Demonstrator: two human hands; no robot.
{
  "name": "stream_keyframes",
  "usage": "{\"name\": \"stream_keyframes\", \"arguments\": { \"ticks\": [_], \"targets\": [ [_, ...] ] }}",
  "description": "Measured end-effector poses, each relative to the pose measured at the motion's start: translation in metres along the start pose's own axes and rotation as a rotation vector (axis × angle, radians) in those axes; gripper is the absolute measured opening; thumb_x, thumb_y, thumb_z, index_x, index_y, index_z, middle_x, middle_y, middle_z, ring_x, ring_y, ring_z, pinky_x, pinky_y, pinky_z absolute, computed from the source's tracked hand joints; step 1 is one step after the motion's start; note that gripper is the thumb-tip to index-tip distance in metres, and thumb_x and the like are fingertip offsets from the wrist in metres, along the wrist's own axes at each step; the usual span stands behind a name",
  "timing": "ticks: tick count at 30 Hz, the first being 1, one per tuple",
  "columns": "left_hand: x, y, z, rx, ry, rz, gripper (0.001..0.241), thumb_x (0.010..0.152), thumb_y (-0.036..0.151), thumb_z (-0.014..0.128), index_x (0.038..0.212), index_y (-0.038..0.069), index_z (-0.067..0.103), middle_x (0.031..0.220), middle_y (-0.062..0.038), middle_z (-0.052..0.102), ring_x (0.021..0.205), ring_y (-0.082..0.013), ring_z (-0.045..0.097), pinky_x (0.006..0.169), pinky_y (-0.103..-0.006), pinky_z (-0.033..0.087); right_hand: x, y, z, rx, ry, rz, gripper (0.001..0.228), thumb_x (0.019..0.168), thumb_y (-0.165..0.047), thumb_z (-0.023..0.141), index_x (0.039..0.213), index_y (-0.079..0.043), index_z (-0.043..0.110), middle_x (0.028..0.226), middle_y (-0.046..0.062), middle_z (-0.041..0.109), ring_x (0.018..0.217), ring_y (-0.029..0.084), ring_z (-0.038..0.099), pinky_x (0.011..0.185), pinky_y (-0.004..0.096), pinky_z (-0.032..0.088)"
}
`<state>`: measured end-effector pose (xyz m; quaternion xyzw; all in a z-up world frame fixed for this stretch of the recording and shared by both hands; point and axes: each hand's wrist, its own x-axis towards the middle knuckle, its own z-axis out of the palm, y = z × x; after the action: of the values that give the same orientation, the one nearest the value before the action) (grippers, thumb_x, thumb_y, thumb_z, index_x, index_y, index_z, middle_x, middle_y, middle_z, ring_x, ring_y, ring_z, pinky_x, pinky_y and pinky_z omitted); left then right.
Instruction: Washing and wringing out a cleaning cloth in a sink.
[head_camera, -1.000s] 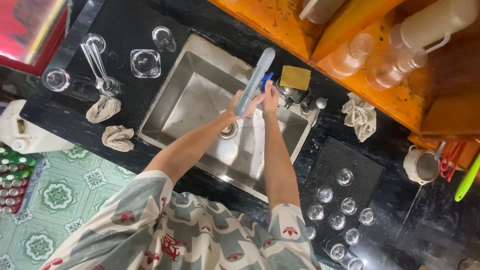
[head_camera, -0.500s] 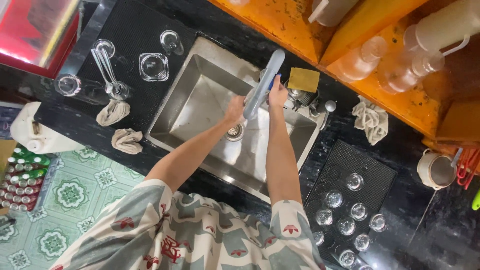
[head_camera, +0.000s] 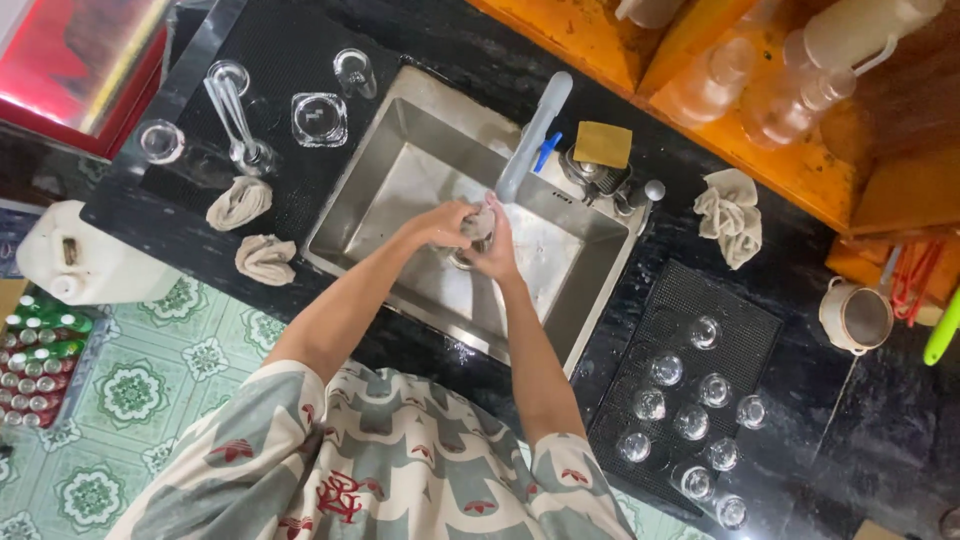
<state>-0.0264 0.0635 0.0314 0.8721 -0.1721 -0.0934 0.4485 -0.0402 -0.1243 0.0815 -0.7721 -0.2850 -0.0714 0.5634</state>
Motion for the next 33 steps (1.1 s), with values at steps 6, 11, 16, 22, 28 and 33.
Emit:
{"name": "stream_keyframes", "arguments": {
  "ticks": [6,11,16,22,28,33],
  "targets": [
    [-0.033,0.07,-0.046,0.117,-0.18,-0.185,0.068,0.059,0.028,0.085,0.12,0.003,0.068,0.111,-0.022,0.073,0.104,-0.0375,0.069,0.087,-0.0442,0.055,-0.015,0.011,-0.004,-0.073,-0.08,0.176,0.053,0.069,-0.005,0.076,0.121,-0.007,0.064,0.109,0.016,0.071,0.102,0.035,0.07,0.087,0.04,0.057],
    [-0.058,0.036,-0.02,0.308,-0.031,-0.201,0.072,0.063,0.036,0.089,0.124,0.006,0.065,0.115,-0.021,0.07,0.111,-0.0399,0.065,0.092,-0.0487,0.051,-0.002,-0.026,-0.029,-0.28,-0.109,0.146,0.036,0.073,-0.006,0.076,0.108,-0.009,0.068,0.102,0.015,0.071,0.096,0.037,0.069,0.082,0.041,0.055],
    [-0.073,0.081,0.001,0.402,0.222,-0.194,0.088,0.057,0.04,0.094,0.13,0.005,0.058,0.124,-0.023,0.065,0.118,-0.047,0.058,0.094,-0.0611,0.044,0.015,-0.073,-0.034,-0.405,-0.182,0.093,0.035,0.068,-0.005,0.073,0.102,-0.01,0.068,0.099,0.013,0.07,0.094,0.037,0.067,0.08,0.044,0.054],
    [-0.051,0.08,0.029,-0.142,0.491,-0.029,0.079,0.061,0.029,0.09,0.128,0.007,0.055,0.115,-0.021,0.067,0.109,-0.0451,0.062,0.09,-0.0476,0.05,0.027,-0.096,-0.04,-0.458,-0.203,-0.015,0.038,0.064,-0.004,0.072,0.102,-0.009,0.068,0.1,0.013,0.069,0.094,0.039,0.065,0.081,0.045,0.053],
    [-0.051,0.072,0.018,-0.15,0.524,-0.009,0.053,0.075,0.015,0.085,0.121,0.009,0.059,0.105,-0.019,0.071,0.101,-0.041,0.068,0.086,-0.044,0.055,0.015,-0.091,-0.065,-0.46,-0.242,-0.004,0.044,0.066,-0.007,0.074,0.11,-0.008,0.068,0.101,0.015,0.067,0.092,0.039,0.066,0.079,0.046,0.054],
    [-0.062,0.133,-0.021,-0.351,0.556,-0.093,0.056,0.07,0.003,0.073,0.123,0.009,0.057,0.094,-0.011,0.063,0.086,-0.0229,0.065,0.077,-0.0361,0.054,-0.012,-0.05,-0.054,-0.393,-0.355,0.116,0.046,0.082,-0.021,0.084,0.124,-0.01,0.066,0.111,0.016,0.069,0.101,0.038,0.068,0.087,0.044,0.055]
  ]
}}
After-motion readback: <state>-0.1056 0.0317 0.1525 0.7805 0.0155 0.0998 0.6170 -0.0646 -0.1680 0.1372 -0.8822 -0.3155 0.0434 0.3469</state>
